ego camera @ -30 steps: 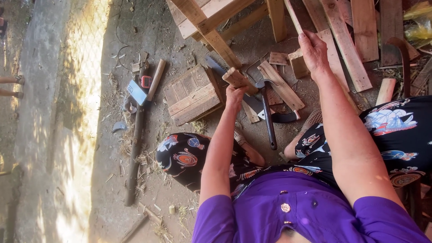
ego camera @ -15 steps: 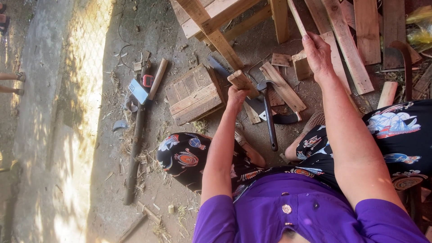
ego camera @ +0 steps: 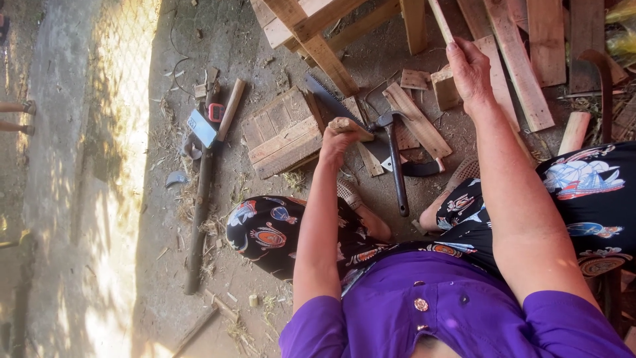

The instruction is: The person sits on the ground and assembles small wooden frames from scrap planks, positioning nails and driving them in with a hammer. They pick up planks, align them against a wooden block, hammer nails to join pieces, and place finished frames aside.

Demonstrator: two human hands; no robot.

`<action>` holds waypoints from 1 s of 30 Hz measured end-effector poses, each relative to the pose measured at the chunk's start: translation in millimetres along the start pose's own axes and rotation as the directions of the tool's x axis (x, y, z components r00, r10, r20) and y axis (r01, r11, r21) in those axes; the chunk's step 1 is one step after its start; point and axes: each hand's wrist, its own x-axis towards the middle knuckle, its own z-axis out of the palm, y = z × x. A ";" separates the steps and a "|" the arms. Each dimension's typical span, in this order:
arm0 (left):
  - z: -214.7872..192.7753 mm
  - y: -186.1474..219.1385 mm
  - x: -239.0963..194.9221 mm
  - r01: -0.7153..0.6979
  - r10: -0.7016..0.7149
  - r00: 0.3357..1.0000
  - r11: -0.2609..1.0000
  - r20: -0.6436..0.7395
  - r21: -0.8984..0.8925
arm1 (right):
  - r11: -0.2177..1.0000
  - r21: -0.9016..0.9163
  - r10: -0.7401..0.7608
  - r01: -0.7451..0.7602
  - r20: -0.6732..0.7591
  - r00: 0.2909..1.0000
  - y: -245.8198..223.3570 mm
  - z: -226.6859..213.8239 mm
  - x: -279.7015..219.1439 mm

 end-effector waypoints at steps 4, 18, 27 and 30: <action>-8.2 8.6 -15.6 -0.056 0.051 0.996 0.997 -0.077 -0.062 | 0.999 0.016 -0.043 0.043 0.020 0.999 -1.0 5.5 -1.2; -28.1 -18.6 -17.5 -0.225 0.044 0.873 0.920 -0.485 -0.321 | 0.997 -0.019 -0.075 0.075 0.007 0.997 -0.2 13.2 -1.4; -6.8 67.1 -74.8 -0.159 -0.081 0.887 0.871 -0.455 -0.464 | 0.988 0.051 -0.146 0.149 -0.055 0.988 9.0 25.5 2.2; -17.5 76.0 -86.8 -0.201 -0.103 0.883 0.797 -0.457 -0.569 | 0.990 0.030 -0.132 0.136 -0.113 0.985 2.0 26.2 -5.8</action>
